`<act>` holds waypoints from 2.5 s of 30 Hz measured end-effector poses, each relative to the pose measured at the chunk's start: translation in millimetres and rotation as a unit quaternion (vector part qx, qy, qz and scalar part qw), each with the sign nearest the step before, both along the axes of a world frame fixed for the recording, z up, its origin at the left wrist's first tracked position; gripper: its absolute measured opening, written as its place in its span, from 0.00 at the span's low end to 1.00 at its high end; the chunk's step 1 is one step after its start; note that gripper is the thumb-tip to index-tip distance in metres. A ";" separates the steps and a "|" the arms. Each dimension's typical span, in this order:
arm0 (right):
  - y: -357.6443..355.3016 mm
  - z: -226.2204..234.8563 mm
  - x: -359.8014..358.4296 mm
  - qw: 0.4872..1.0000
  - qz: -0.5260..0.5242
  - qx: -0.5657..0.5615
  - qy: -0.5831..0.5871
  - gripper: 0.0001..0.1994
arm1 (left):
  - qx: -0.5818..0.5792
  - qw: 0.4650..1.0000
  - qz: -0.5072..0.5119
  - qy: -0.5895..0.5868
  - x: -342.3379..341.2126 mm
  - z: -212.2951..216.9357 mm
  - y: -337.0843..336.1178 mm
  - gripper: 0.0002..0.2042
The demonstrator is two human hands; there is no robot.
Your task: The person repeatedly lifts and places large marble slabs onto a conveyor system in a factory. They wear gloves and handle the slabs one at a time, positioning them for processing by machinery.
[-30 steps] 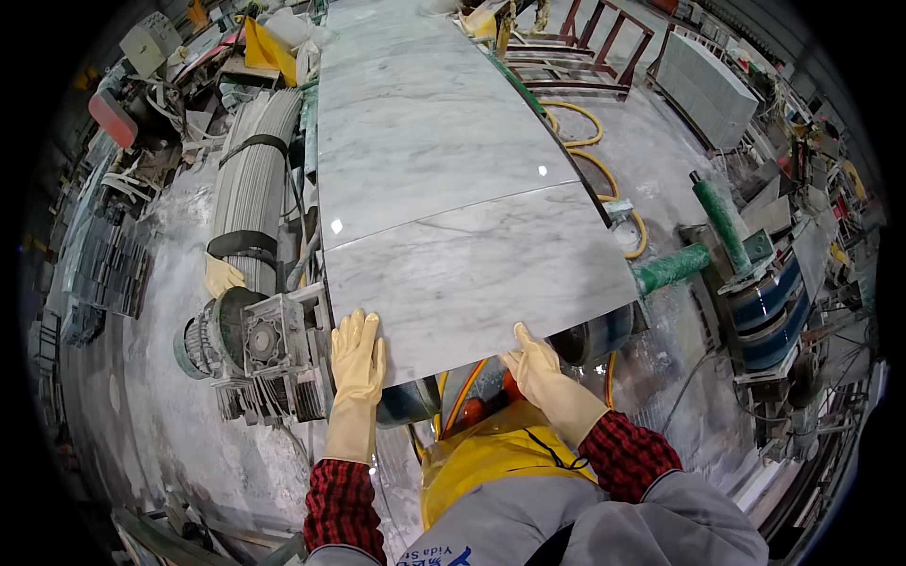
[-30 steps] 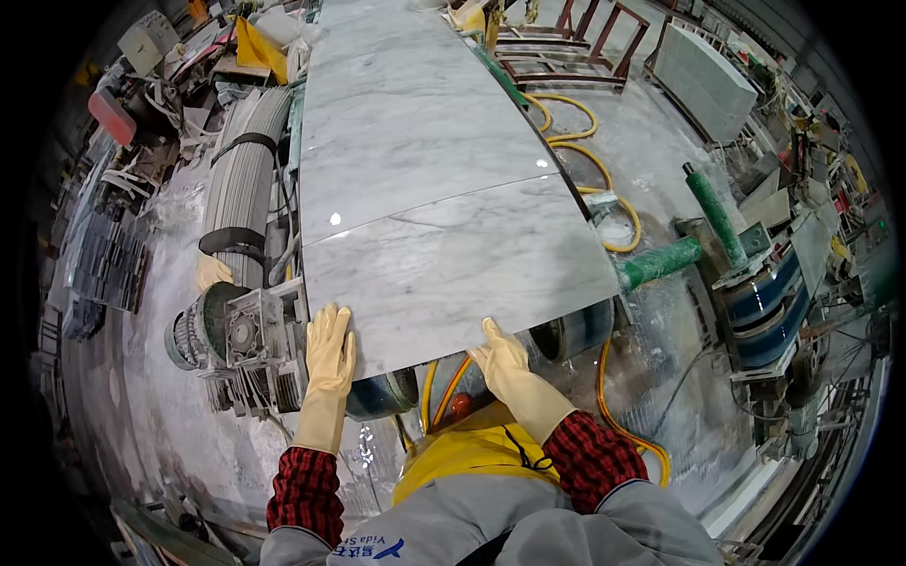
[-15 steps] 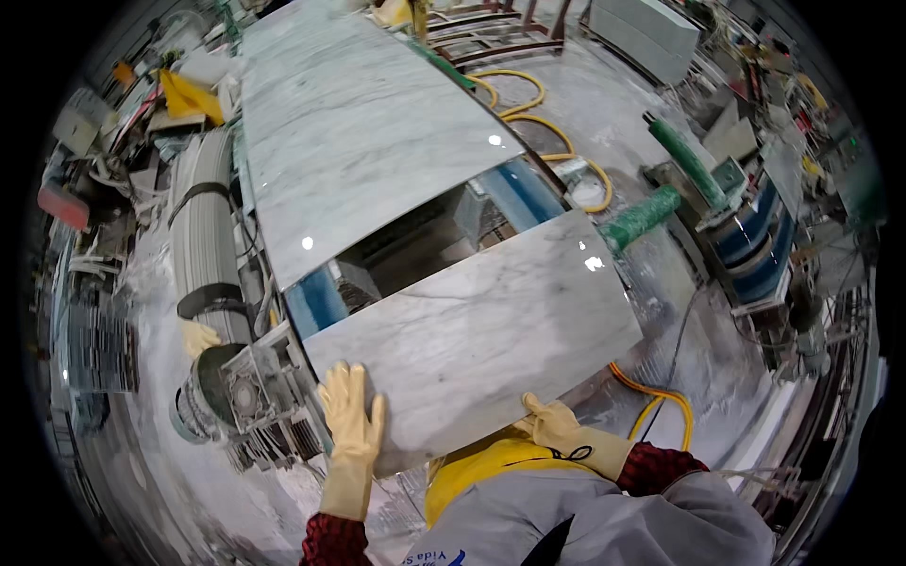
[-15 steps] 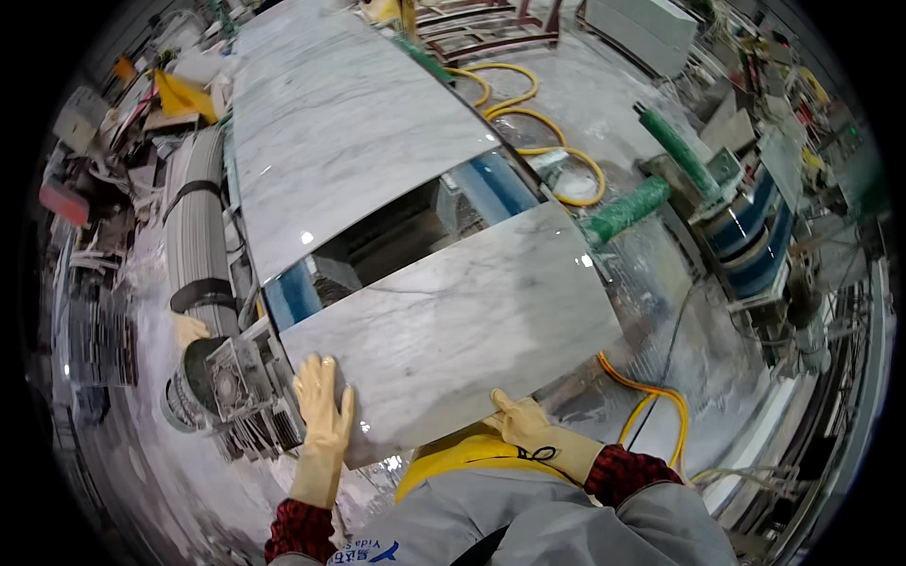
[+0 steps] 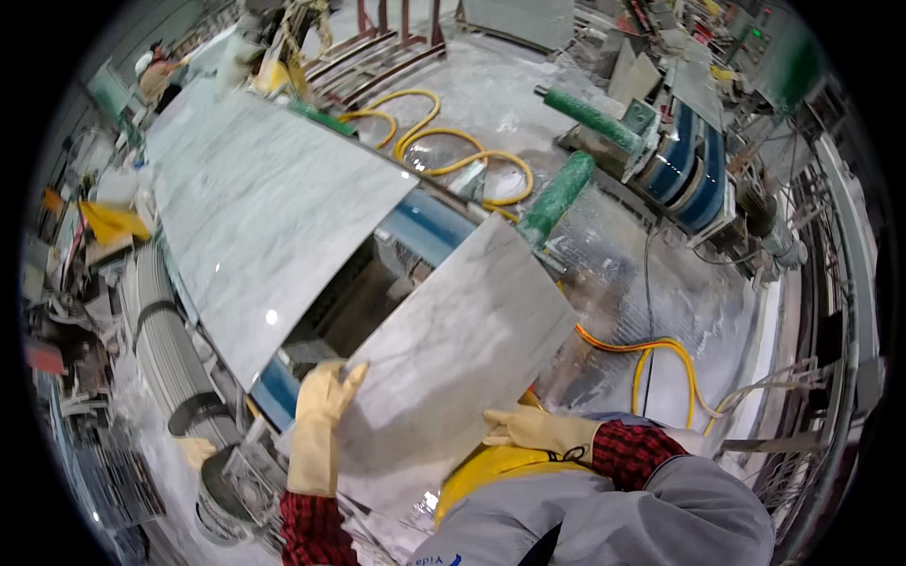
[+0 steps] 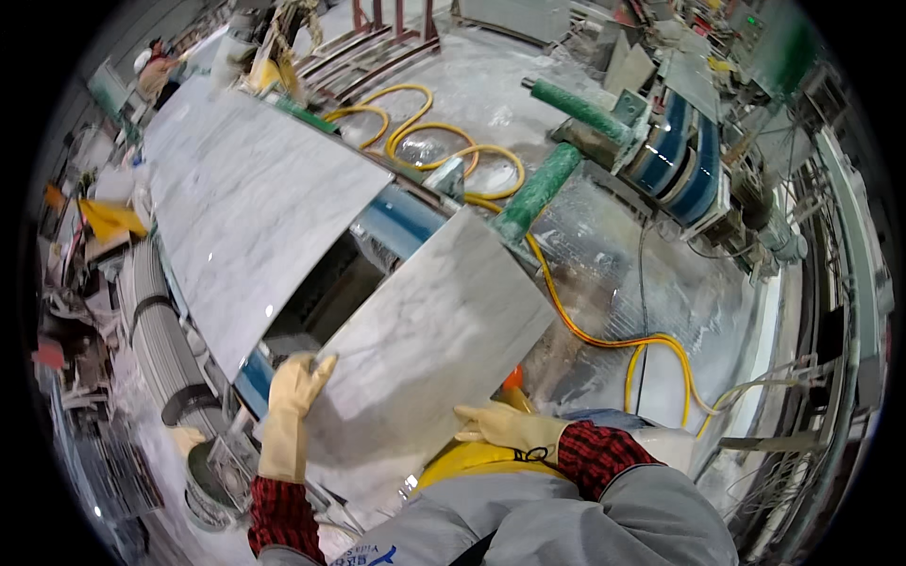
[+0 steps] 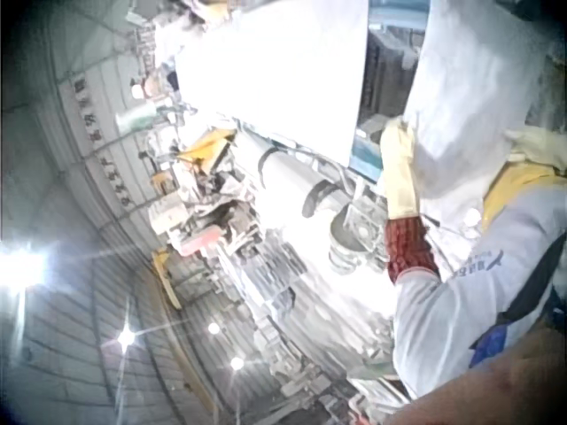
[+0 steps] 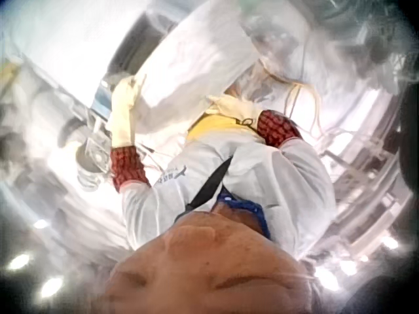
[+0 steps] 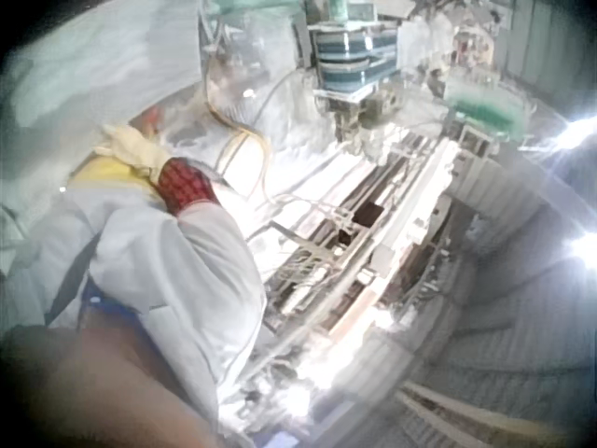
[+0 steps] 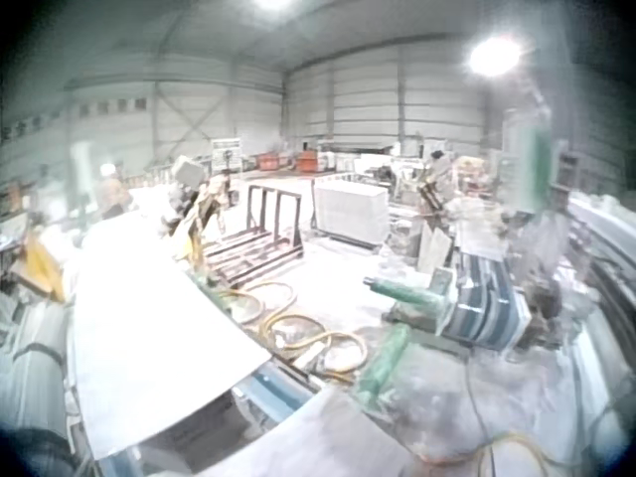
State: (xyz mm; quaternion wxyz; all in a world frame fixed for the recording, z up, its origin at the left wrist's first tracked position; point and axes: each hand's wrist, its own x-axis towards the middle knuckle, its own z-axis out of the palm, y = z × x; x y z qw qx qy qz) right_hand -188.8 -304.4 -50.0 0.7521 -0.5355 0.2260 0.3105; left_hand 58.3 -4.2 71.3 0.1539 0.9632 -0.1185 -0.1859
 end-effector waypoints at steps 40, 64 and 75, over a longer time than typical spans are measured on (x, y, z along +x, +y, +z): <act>-690.5 67.2 -7.0 0.788 -0.582 -0.197 0.035 0.34 | -0.213 0.966 -0.017 0.146 -14.1 -37.7 -730.1 0.36; -787.4 -29.0 -47.7 0.837 -0.528 -0.058 0.131 0.18 | -0.208 0.894 -0.364 0.159 141.6 -99.7 -997.8 0.24; -793.3 -2.0 8.3 0.775 -0.622 -0.033 0.106 0.17 | -0.210 0.780 -0.101 0.581 137.4 -53.3 -969.0 0.29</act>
